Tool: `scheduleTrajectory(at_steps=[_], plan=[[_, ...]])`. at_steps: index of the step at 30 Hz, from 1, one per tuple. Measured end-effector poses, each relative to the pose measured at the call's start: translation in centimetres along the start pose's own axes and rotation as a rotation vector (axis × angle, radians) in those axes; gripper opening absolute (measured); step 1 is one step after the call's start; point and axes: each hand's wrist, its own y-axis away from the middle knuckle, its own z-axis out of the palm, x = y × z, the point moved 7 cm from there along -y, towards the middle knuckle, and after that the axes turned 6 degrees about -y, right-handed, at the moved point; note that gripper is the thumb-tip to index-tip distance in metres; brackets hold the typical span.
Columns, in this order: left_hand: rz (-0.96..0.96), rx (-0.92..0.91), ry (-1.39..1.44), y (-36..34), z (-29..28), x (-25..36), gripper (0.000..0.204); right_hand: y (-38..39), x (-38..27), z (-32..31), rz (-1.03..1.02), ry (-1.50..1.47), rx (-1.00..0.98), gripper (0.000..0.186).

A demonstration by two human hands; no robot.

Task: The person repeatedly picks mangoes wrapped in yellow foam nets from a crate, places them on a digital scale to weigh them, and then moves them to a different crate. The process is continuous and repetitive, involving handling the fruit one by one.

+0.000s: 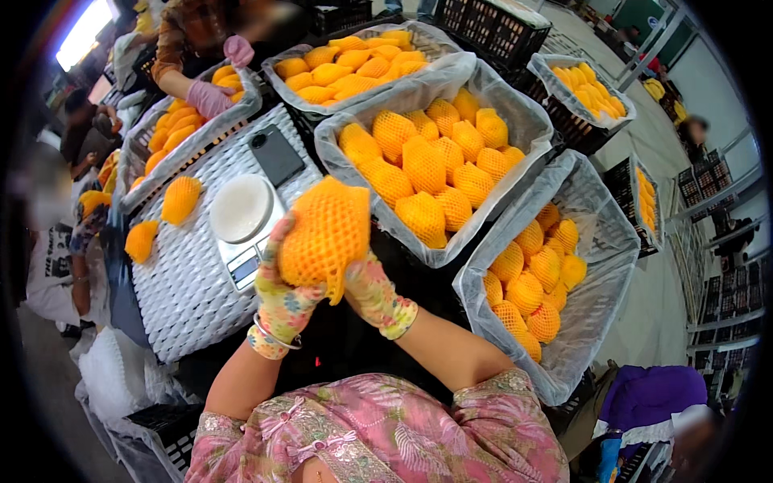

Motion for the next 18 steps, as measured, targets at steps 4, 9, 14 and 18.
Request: scheduleTrajectory(at_steps=[4, 9, 14, 18], plan=[[0.145, -0.224, -0.864, -0.5, 1.8, 0.7, 0.075, -1.4, -2.6, -1.2, 0.074, -0.210, 0.232, 0.063], [-0.050, -0.103, -0.737, -1.0, -2.4, 1.2, 0.066, -3.7, -10.9, -6.7, -0.018, 0.556, 0.432, 0.073], [-0.143, 0.209, -0.760, -0.8, -13.6, -0.5, 0.062, -4.3, -17.3, -14.4, 0.223, 2.066, 0.247, 0.094], [-0.060, 0.316, -1.098, -2.8, -22.8, -1.3, 0.067, -3.5, -15.6, -18.1, 0.831, 2.118, 0.097, 0.102]])
